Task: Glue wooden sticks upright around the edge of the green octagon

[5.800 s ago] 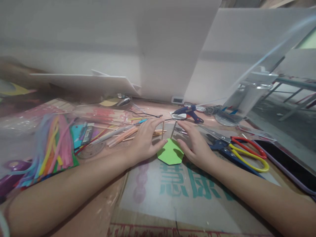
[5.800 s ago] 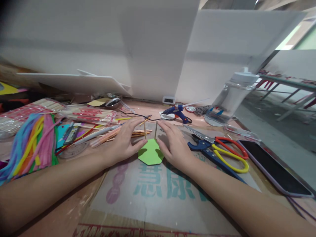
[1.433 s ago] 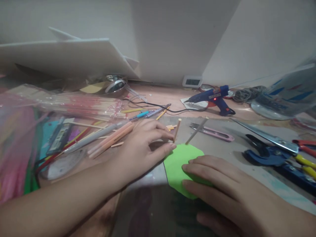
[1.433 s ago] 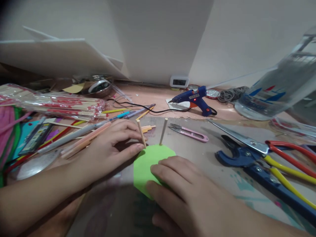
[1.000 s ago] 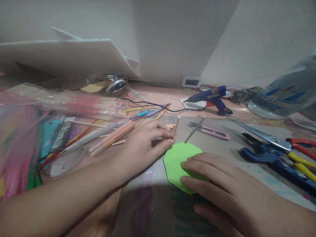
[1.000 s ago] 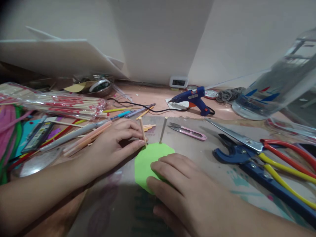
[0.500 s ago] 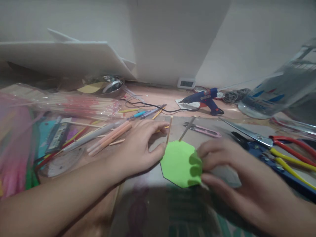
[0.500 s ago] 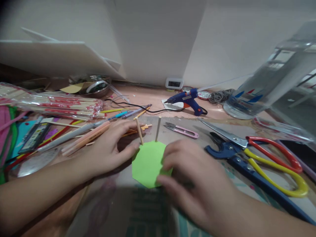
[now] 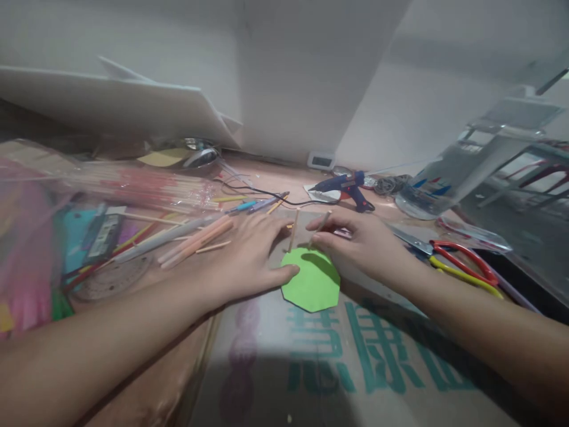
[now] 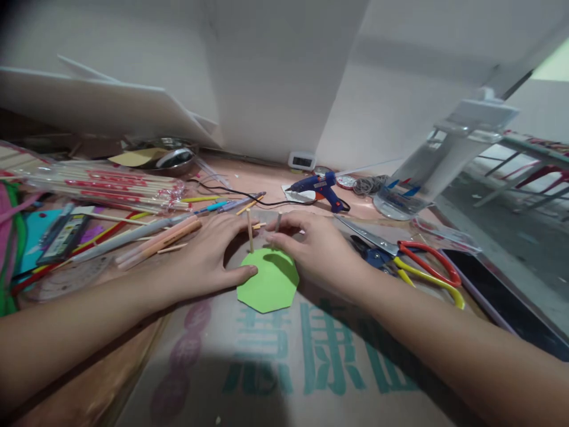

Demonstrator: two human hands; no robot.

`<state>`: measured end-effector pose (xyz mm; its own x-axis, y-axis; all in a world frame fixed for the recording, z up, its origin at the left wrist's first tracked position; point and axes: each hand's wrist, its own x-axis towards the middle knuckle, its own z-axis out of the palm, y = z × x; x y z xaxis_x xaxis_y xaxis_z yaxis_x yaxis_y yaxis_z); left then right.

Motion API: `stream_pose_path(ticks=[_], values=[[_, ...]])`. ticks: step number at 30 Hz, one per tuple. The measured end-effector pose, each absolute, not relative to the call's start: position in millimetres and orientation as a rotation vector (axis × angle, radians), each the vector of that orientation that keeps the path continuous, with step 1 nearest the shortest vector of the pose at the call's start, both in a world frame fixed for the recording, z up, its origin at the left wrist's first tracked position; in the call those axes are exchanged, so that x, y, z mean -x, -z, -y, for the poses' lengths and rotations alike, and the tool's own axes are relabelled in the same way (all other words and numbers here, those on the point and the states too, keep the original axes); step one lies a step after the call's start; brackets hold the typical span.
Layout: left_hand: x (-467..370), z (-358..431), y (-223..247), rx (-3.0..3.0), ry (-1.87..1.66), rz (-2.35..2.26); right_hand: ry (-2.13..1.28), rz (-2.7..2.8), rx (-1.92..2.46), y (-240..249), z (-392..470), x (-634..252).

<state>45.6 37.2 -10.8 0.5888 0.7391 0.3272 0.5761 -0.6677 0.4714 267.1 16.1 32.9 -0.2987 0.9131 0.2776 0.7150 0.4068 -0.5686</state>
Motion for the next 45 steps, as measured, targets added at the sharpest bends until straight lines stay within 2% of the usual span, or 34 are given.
stream_pose_path(ticks=[14,18,23,27,45], values=[[-44.1,-38.1,13.3,-2.497,-0.776,-1.009,-0.586,1.973,1.389,-22.8,-19.3,-272.9],[-41.8,-38.4,14.2,-2.465,-0.846,-0.976,-0.402,2.057,1.347,-21.3,-1.0,-280.0],[-40.5,-43.8,15.8,-2.402,-1.034,-0.950,-0.218,2.509,0.965,-15.9,31.4,-279.2],[-42.6,-47.1,14.9,-2.430,-1.055,-0.912,-0.064,2.614,0.842,-4.6,39.9,-273.4],[-42.3,-51.4,16.7,-2.473,-0.982,-0.925,-0.121,2.676,0.848,-2.2,37.3,-272.0]])
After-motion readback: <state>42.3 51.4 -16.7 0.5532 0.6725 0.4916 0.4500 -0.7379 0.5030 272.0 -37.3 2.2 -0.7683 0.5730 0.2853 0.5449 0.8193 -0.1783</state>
